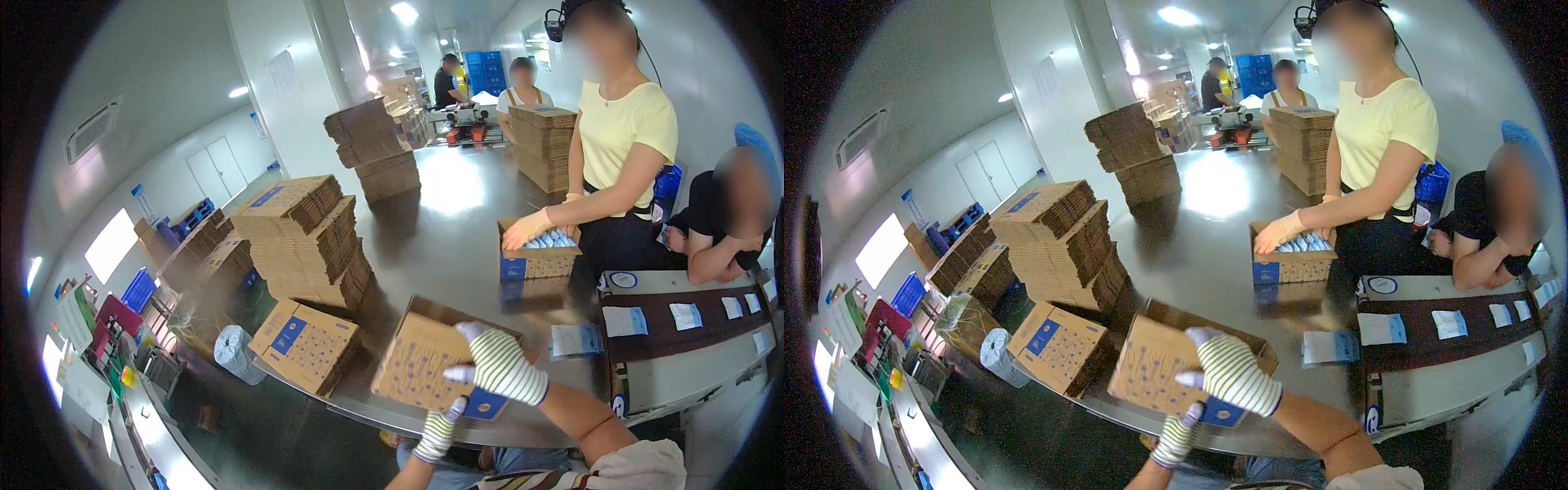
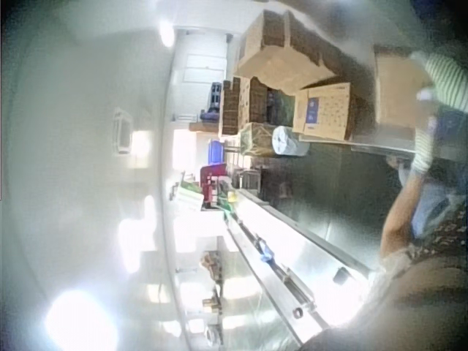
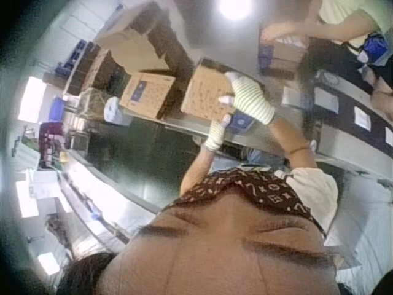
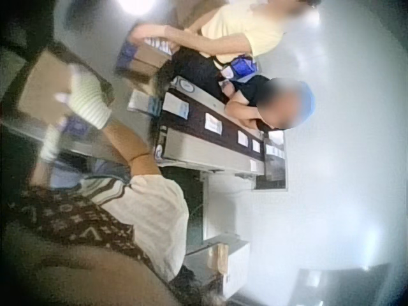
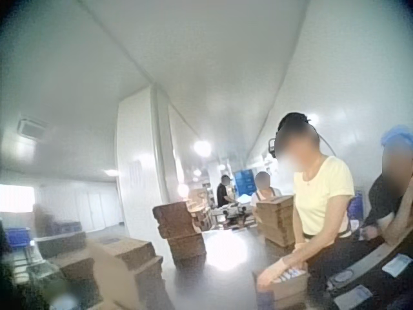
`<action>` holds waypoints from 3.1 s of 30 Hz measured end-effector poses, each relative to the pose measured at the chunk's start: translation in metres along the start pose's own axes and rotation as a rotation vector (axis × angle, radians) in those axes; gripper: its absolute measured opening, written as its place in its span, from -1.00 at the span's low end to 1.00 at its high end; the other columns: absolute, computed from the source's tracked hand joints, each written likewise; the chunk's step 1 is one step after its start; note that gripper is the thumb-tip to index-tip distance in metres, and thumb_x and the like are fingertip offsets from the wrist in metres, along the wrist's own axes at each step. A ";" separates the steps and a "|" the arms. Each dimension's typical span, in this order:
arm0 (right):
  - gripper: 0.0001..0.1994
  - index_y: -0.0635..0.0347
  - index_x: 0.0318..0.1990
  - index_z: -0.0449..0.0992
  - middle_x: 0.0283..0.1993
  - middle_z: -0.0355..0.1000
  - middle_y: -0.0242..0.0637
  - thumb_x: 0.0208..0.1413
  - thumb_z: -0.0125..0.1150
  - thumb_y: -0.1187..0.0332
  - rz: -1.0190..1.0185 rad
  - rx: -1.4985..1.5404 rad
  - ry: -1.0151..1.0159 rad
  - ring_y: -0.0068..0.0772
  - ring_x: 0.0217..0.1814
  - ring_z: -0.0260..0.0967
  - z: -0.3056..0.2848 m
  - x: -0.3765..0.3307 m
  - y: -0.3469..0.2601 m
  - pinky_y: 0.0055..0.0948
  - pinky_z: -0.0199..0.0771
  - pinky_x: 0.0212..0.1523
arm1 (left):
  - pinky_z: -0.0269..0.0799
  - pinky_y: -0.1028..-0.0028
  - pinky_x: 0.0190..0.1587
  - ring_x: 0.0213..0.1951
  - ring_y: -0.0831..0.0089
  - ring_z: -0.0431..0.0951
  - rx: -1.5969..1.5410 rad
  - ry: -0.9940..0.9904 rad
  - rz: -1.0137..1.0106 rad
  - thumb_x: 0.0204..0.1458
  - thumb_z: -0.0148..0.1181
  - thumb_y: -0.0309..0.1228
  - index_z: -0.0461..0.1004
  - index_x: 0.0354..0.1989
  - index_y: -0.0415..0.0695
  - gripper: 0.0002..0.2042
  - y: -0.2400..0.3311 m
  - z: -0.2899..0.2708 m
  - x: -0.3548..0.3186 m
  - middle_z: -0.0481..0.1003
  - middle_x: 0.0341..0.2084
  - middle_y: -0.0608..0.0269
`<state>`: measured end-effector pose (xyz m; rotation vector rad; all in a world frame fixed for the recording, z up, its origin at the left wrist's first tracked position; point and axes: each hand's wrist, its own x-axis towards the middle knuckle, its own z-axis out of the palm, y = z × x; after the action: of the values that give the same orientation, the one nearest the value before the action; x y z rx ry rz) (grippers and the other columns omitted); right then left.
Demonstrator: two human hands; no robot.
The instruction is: The person packs small packets into cardboard boxes by hand on a manufacturing line, organizing them in rows before closing the boxes.
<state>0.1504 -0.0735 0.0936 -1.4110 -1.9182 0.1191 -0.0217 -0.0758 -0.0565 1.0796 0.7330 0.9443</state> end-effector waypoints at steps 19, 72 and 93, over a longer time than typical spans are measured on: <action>-0.60 0.21 -0.14 0.40 -0.22 0.41 -0.20 -0.09 0.20 0.13 -0.437 -0.274 -0.438 -0.21 -0.14 0.36 0.070 -0.019 0.002 -0.28 0.38 -0.13 | 0.06 0.11 0.21 0.23 -0.02 0.10 1.843 0.106 0.252 -0.34 0.40 -0.13 0.14 0.20 -0.07 -0.16 0.134 -0.101 -0.042 0.16 0.19 0.09; -0.66 0.11 0.05 0.35 0.23 0.17 -0.12 0.12 0.03 0.27 0.117 0.796 0.158 -0.18 0.35 -0.01 0.104 0.008 0.063 -0.26 -0.10 0.33 | 0.34 0.30 -0.50 -0.65 0.23 0.45 1.666 -0.281 0.698 -0.15 0.21 -0.03 0.41 -0.61 -0.09 -0.64 0.075 0.011 0.016 0.39 -0.79 0.19; -0.66 0.08 0.04 0.35 0.16 0.22 -0.15 0.11 0.07 0.27 0.070 0.816 0.240 -0.13 0.29 0.05 0.118 0.011 0.068 -0.24 -0.01 0.30 | 0.36 0.26 -0.17 -0.43 0.24 0.43 1.712 -0.045 0.978 -0.07 0.18 -0.06 0.37 -0.27 -0.08 -0.64 0.056 0.007 0.007 0.39 -0.62 0.29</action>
<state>0.1311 0.0023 -0.0185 -0.8789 -1.3701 0.6541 -0.0277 -0.0621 -0.0011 3.1429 0.9449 0.9418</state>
